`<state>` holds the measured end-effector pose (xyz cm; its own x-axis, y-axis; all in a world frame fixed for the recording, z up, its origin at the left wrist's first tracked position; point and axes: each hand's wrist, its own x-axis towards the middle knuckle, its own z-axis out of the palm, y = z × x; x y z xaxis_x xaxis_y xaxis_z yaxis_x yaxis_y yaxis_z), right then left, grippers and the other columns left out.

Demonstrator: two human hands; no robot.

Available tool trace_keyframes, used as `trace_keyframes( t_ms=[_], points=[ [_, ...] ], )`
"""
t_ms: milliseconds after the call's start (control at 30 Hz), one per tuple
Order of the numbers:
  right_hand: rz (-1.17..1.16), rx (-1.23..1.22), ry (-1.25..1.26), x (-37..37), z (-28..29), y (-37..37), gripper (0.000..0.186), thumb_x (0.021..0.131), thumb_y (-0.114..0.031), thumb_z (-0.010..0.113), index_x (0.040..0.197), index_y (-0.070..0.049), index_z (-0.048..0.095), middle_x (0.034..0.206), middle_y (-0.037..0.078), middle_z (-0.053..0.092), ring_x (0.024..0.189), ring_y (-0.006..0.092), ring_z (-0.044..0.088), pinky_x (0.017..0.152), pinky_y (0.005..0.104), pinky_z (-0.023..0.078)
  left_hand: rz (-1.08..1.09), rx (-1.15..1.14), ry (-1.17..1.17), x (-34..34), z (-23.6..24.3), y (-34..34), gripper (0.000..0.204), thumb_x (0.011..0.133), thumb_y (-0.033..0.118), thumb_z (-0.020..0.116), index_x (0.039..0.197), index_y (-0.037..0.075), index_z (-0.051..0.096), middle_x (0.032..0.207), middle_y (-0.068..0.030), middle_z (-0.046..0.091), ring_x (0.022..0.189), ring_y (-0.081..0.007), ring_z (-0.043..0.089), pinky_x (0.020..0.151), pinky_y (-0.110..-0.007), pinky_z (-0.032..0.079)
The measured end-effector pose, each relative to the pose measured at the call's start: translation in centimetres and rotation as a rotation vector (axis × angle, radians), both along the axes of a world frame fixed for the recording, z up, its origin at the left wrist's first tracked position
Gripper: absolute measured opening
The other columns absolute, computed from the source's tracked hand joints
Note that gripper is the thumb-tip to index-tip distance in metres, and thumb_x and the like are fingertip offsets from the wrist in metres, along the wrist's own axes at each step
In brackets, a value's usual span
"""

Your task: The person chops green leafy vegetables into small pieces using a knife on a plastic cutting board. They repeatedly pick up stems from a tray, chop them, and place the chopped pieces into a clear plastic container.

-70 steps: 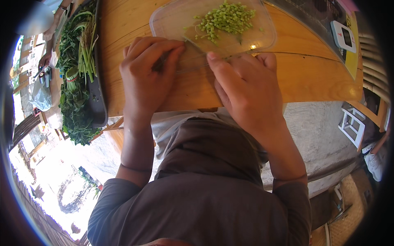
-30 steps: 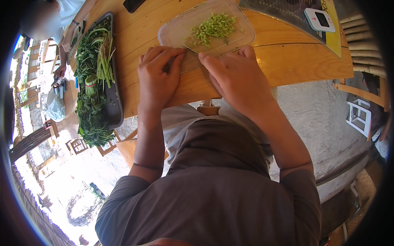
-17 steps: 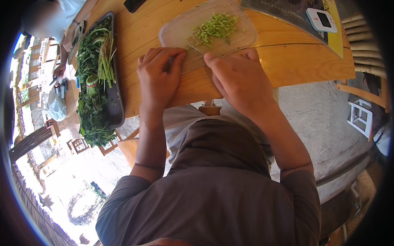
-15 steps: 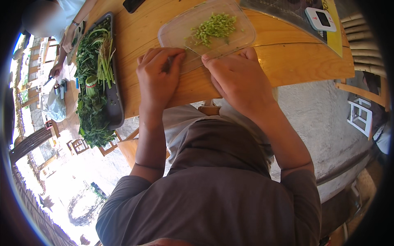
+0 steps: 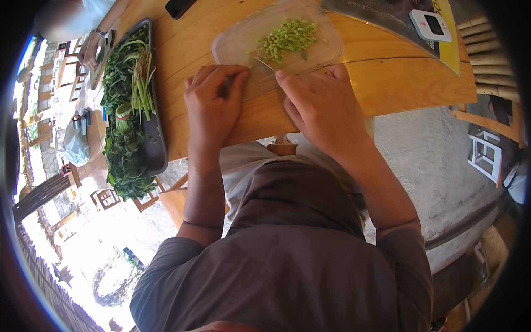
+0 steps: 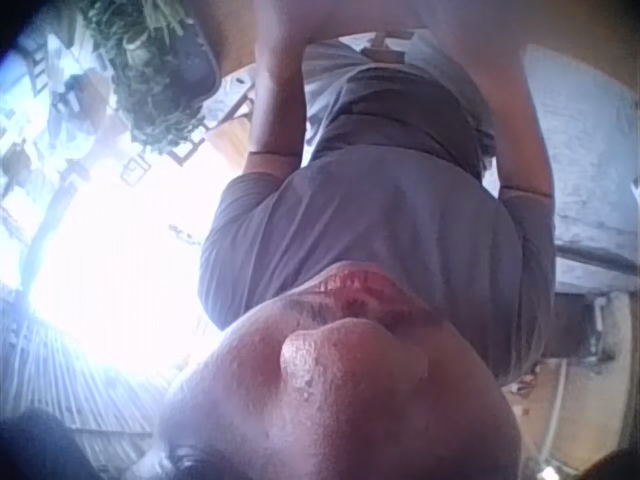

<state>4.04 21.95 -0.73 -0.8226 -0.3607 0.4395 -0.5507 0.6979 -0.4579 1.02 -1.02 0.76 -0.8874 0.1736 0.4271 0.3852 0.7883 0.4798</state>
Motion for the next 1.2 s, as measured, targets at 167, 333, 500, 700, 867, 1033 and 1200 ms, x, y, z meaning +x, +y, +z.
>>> trace_keyframes(
  t_ms=[167,333,500,700,867,1033,1200],
  points=[
    [0.032,-0.029,-0.005,0.0,0.2,-0.1,0.039,0.096,-0.008,0.077,0.134,-0.01,0.071,0.086,0.001,0.068,0.083,0.0214,0.069,0.092,0.0421,0.043,0.001,0.008,0.002,0.0,0.1,0.1,0.007,0.09,0.011,0.088,0.095,0.012,0.084,0.086,-0.003,0.078,0.074,-0.0204,0.067,0.083,-0.037,0.047],
    [0.074,0.02,-0.019,-0.1,0.3,0.1,0.04,0.097,-0.008,0.077,0.136,-0.01,0.071,0.091,0.0,0.071,0.083,0.0212,0.068,0.093,0.0422,0.042,-0.002,0.006,0.013,-0.1,-0.1,0.0,0.008,0.089,0.011,0.089,0.095,0.012,0.084,0.085,-0.003,0.078,0.073,-0.0202,0.066,0.082,-0.037,0.047],
    [0.048,-0.005,0.007,0.0,0.4,0.0,0.039,0.097,-0.008,0.076,0.136,-0.01,0.071,0.089,0.0,0.07,0.082,0.0219,0.067,0.094,0.0416,0.042,-0.007,0.004,0.004,-0.1,0.1,0.1,0.007,0.089,0.01,0.088,0.095,0.012,0.084,0.086,-0.0029,0.078,0.073,-0.0206,0.066,0.082,-0.037,0.046],
    [0.061,0.066,-0.012,-0.3,0.4,0.2,0.037,0.099,-0.009,0.075,0.135,-0.011,0.071,0.088,0.001,0.069,0.083,0.0214,0.068,0.092,0.0417,0.042,-0.014,-0.002,0.002,-0.1,-0.1,0.1,0.007,0.09,0.01,0.087,0.095,0.012,0.084,0.087,-0.003,0.078,0.073,-0.0211,0.066,0.082,-0.038,0.046],
    [0.011,-0.006,-0.006,-0.4,0.4,-1.3,0.033,0.099,-0.009,0.073,0.132,-0.01,0.071,0.085,0.001,0.068,0.082,0.0214,0.068,0.093,0.0429,0.042,-0.008,-0.008,0.019,-0.2,-0.2,0.1,0.007,0.09,0.011,0.088,0.096,0.012,0.084,0.087,-0.0032,0.079,0.074,-0.0212,0.066,0.083,-0.038,0.046],
    [-0.036,-0.045,0.027,0.1,-0.4,-1.0,0.038,0.095,-0.008,0.078,0.132,-0.009,0.071,0.083,0.0,0.066,0.081,0.0209,0.068,0.092,0.0428,0.043,0.018,0.007,0.01,0.0,-0.1,0.2,0.007,0.09,0.013,0.088,0.096,0.013,0.084,0.085,-0.0032,0.078,0.074,-0.0212,0.067,0.083,-0.038,0.047],
    [0.008,-0.082,0.024,0.2,-0.2,-0.8,0.04,0.094,-0.009,0.08,0.132,-0.009,0.07,0.081,0.0,0.065,0.08,0.0212,0.067,0.092,0.0427,0.043,0.017,0.006,0.025,-0.1,-0.2,0.2,0.006,0.091,0.014,0.088,0.095,0.013,0.084,0.085,-0.003,0.078,0.074,-0.0211,0.066,0.083,-0.038,0.047]
  ],
)
